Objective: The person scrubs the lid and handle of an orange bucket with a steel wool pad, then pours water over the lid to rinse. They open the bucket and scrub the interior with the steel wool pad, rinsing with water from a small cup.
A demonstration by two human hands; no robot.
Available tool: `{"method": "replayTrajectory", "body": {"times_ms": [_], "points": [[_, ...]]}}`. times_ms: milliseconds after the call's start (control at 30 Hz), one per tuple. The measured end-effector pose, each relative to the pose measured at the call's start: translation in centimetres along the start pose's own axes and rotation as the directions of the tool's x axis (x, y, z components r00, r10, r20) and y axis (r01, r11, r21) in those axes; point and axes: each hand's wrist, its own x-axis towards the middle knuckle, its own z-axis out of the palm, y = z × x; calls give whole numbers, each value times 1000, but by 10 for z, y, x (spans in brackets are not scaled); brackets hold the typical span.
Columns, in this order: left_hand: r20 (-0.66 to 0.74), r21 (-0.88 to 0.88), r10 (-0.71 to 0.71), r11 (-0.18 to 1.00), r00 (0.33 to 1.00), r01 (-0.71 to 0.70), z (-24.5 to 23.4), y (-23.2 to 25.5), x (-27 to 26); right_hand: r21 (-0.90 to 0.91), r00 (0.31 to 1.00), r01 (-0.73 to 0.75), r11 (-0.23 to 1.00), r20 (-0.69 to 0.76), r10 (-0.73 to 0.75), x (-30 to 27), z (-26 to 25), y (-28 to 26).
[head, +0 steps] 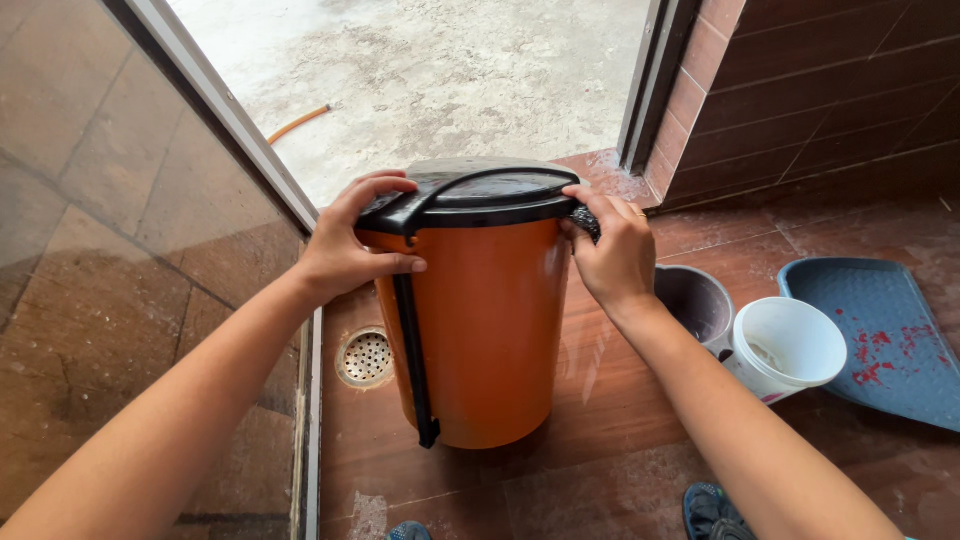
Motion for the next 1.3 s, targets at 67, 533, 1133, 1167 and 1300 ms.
{"method": "replayTrajectory", "body": {"times_ms": [67,533,1133,1167,1300], "points": [[1,89,28,996,1000,-28,-6,-1,2,-21,1000,-1,1000,19,2,1,0,-4],[46,488,-55,872,997,26,-2,-1,7,94,978,164,982,-142,-149,15,17,-10],[77,445,-131,892,988,83,1,12,10,-84,864,502,861,87,-495,7,32,-88],[77,446,-136,891,988,88,1,11,11,-97,880,474,875,77,-468,8,34,-79],[71,427,-115,901,991,74,-3,1,9,-91,946,323,942,44,-320,15,37,-34]]}}
